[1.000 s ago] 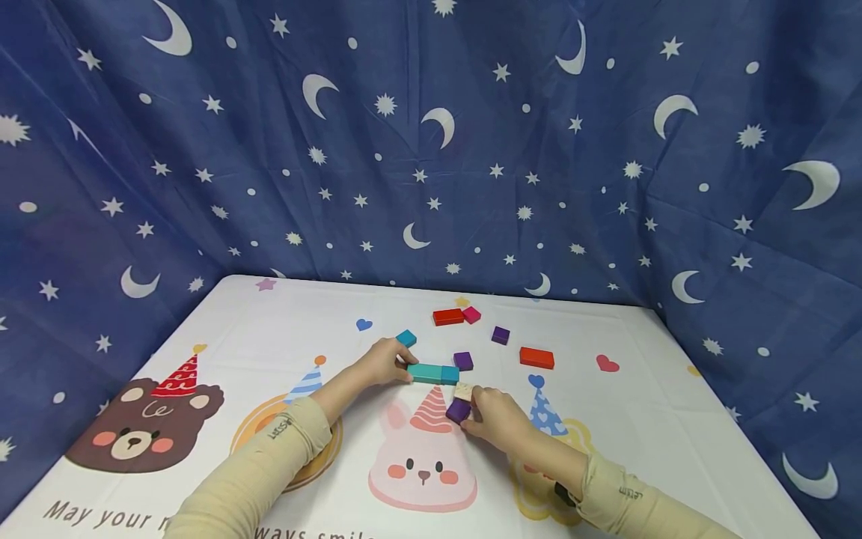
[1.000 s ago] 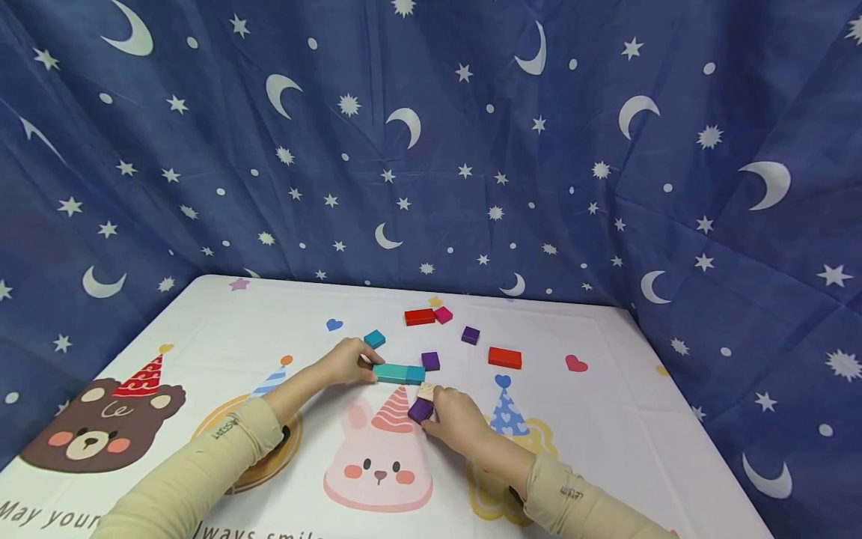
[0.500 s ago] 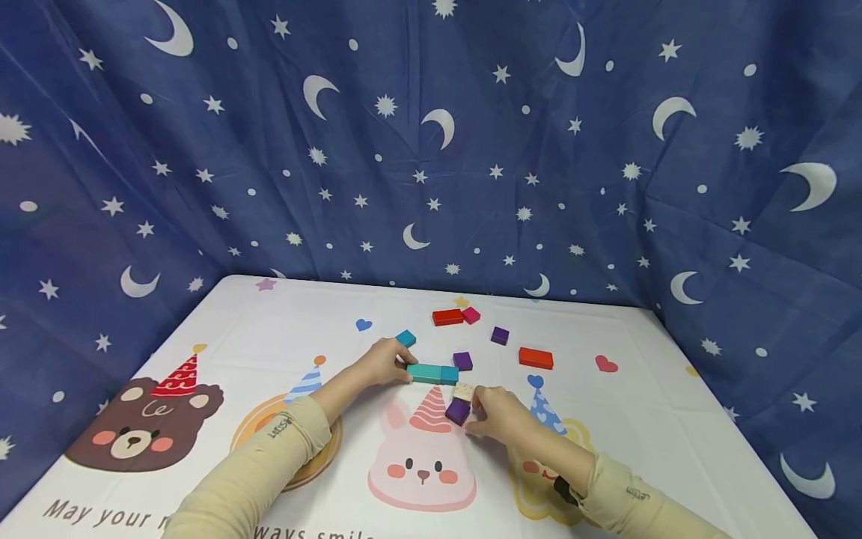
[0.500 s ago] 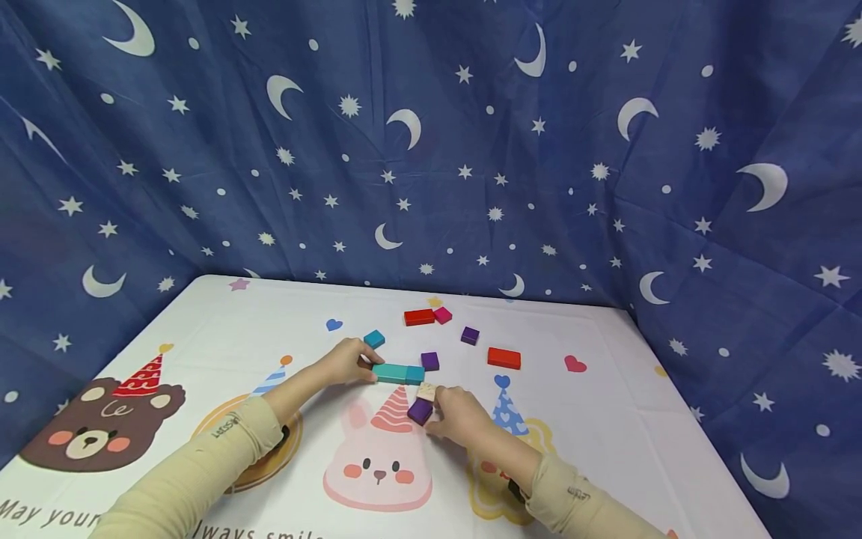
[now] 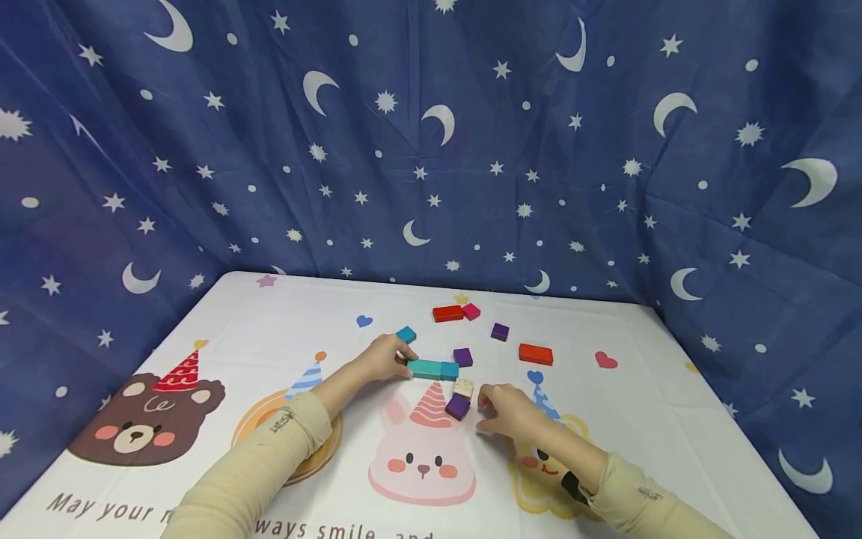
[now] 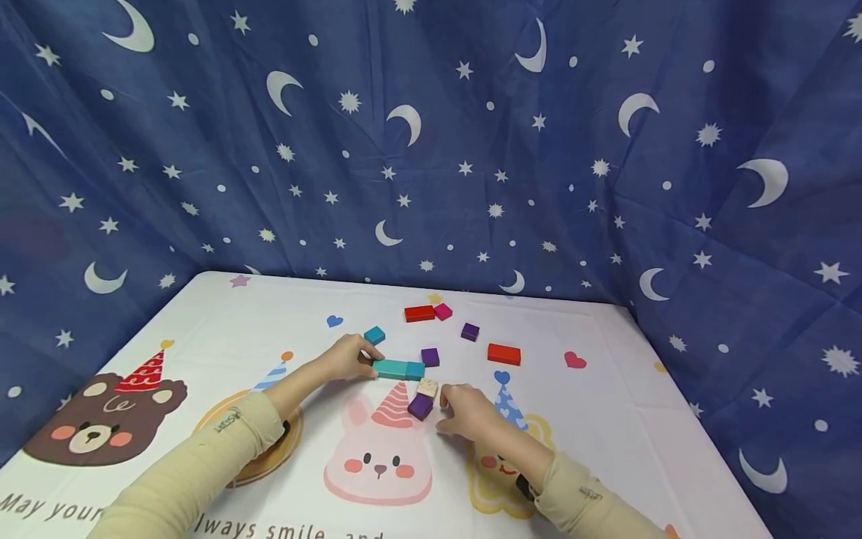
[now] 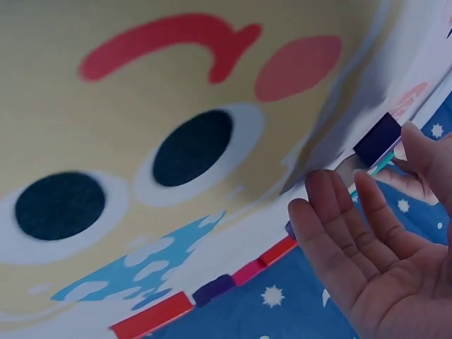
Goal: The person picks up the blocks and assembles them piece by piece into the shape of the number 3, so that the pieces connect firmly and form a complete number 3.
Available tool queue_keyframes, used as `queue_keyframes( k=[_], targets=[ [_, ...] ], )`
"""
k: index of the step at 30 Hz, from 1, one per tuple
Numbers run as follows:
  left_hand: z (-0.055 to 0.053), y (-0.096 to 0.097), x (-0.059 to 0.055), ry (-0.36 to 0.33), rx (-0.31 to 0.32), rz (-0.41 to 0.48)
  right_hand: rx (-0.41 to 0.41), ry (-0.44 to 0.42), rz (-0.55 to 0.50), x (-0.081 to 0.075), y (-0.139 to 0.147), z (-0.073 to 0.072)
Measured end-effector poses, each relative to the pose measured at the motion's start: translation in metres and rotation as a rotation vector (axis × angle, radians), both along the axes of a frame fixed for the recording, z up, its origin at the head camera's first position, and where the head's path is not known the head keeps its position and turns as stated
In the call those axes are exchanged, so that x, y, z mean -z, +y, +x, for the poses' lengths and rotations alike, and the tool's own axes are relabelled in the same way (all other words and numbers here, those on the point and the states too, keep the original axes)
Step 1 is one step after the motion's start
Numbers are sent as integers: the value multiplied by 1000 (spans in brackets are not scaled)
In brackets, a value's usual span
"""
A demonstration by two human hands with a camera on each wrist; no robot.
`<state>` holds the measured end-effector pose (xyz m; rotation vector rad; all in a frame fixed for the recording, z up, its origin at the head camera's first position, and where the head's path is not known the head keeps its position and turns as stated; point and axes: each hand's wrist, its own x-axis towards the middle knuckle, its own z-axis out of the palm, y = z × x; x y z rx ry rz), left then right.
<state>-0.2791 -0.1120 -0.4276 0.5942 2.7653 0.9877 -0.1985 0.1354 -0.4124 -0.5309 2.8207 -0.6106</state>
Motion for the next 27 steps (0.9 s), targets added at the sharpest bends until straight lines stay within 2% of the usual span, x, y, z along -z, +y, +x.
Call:
queue_keyframes(
  k=[7, 12, 16, 22, 27],
  targets=[
    [-1, -1, 2, -10, -19, 0, -37, 49, -4, 2, 12, -5],
    [-2, 0, 3, 2, -7, 1, 4, 41, -16, 2, 19, -8],
    [-2, 0, 2, 5, -3, 11, 50, 35, -11, -4, 25, -14],
    [-1, 0, 1, 17, -1, 0, 23, 132, -22, -15, 38, -24],
    [-1, 0, 1, 3, -1, 8, 36, 150, -52, -19, 47, -30]
  ],
)
